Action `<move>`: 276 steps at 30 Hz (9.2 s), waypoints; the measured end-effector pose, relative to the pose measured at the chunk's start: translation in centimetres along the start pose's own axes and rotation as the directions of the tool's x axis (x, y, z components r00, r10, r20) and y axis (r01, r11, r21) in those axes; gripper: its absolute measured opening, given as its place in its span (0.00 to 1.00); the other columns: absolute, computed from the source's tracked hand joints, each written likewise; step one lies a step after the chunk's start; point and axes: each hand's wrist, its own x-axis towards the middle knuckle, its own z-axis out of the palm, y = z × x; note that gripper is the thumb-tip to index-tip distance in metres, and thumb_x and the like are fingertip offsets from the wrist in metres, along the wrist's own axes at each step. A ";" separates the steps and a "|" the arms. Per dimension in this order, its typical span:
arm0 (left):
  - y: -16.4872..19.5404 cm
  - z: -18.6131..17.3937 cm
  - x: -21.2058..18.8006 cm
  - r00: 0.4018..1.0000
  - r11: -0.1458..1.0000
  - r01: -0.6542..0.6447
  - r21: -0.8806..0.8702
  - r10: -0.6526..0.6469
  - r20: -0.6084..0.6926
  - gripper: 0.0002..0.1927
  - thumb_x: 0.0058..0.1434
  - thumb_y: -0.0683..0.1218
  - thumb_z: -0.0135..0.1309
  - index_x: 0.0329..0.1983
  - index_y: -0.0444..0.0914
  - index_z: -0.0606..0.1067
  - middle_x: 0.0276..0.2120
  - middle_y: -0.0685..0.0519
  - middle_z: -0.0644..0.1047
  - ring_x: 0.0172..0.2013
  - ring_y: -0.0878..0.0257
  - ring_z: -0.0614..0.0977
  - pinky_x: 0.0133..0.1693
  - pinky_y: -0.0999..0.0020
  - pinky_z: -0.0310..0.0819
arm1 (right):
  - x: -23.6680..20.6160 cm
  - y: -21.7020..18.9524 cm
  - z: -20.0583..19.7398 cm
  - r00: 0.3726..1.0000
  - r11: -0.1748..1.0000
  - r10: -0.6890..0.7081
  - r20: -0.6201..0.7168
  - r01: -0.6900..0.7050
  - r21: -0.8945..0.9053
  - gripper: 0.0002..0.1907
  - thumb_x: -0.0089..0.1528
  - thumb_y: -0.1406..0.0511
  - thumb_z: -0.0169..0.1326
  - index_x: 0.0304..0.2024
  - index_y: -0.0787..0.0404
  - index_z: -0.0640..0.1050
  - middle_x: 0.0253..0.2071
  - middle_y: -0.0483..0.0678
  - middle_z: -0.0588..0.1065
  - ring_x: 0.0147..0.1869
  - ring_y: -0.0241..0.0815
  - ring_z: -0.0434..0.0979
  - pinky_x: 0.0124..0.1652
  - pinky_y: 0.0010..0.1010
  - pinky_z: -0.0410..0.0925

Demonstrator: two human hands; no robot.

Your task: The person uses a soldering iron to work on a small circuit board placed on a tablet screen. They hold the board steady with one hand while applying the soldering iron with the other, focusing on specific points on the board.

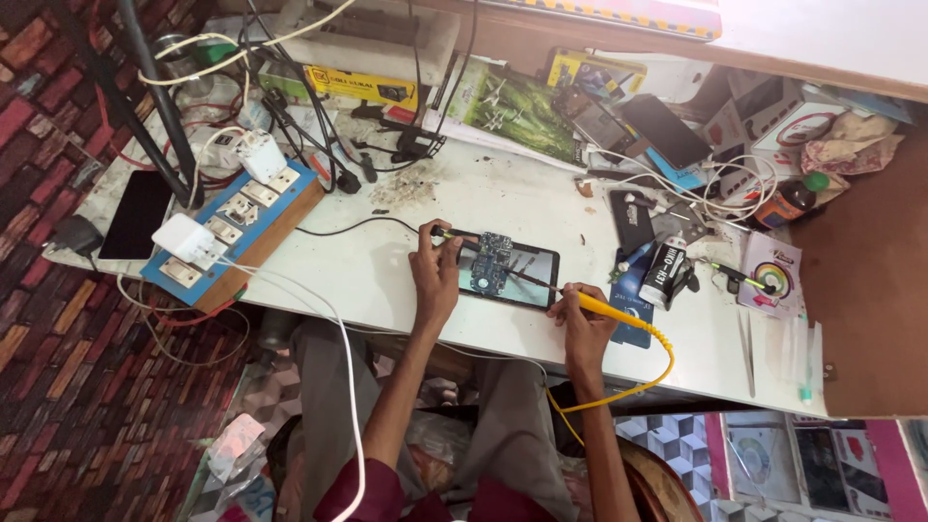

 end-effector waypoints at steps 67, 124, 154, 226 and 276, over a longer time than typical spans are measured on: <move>0.4 0.2 -0.2 1.000 1.000 0.029 -0.008 -0.029 0.002 0.13 0.74 0.48 0.49 0.54 0.36 0.66 0.34 0.50 0.86 0.17 0.74 0.59 0.20 0.71 0.50 | -0.2 -0.1 -0.3 0.999 1.000 -0.029 0.020 0.030 -0.009 0.06 0.68 0.68 0.57 0.43 0.67 0.77 0.25 0.48 0.76 0.27 0.33 0.75 0.28 0.21 0.64; 0.0 0.4 -0.2 0.999 0.999 0.044 0.002 -0.044 -0.012 0.15 0.73 0.50 0.50 0.52 0.35 0.66 0.34 0.51 0.86 0.18 0.73 0.61 0.21 0.71 0.54 | -0.3 -1.2 0.2 1.000 0.999 -0.020 0.020 0.020 -0.027 0.08 0.68 0.68 0.56 0.45 0.68 0.76 0.30 0.49 0.79 0.32 0.33 0.78 0.32 0.21 0.68; -0.1 0.1 -0.1 1.000 1.000 0.028 -0.014 -0.028 0.007 0.15 0.74 0.51 0.49 0.53 0.36 0.66 0.33 0.51 0.86 0.17 0.74 0.59 0.20 0.71 0.51 | -0.2 -1.5 0.6 0.999 0.998 -0.030 0.022 0.031 -0.053 0.08 0.69 0.66 0.56 0.44 0.67 0.76 0.30 0.49 0.80 0.31 0.33 0.78 0.32 0.22 0.69; -0.1 0.5 0.0 1.000 1.000 0.023 -0.016 -0.023 -0.010 0.13 0.73 0.48 0.50 0.53 0.36 0.66 0.33 0.51 0.86 0.17 0.74 0.63 0.21 0.72 0.55 | 0.2 -1.8 0.4 0.999 0.999 -0.039 0.013 0.039 -0.024 0.10 0.69 0.65 0.56 0.45 0.68 0.76 0.30 0.50 0.80 0.33 0.36 0.81 0.34 0.23 0.72; 0.4 0.7 0.0 1.000 1.000 0.016 -0.003 -0.016 -0.015 0.13 0.74 0.49 0.50 0.52 0.36 0.66 0.33 0.51 0.86 0.18 0.73 0.61 0.22 0.71 0.53 | 0.1 -1.9 -0.1 0.999 0.998 -0.042 0.008 0.042 -0.036 0.10 0.70 0.64 0.54 0.44 0.67 0.76 0.29 0.50 0.79 0.31 0.35 0.80 0.32 0.23 0.71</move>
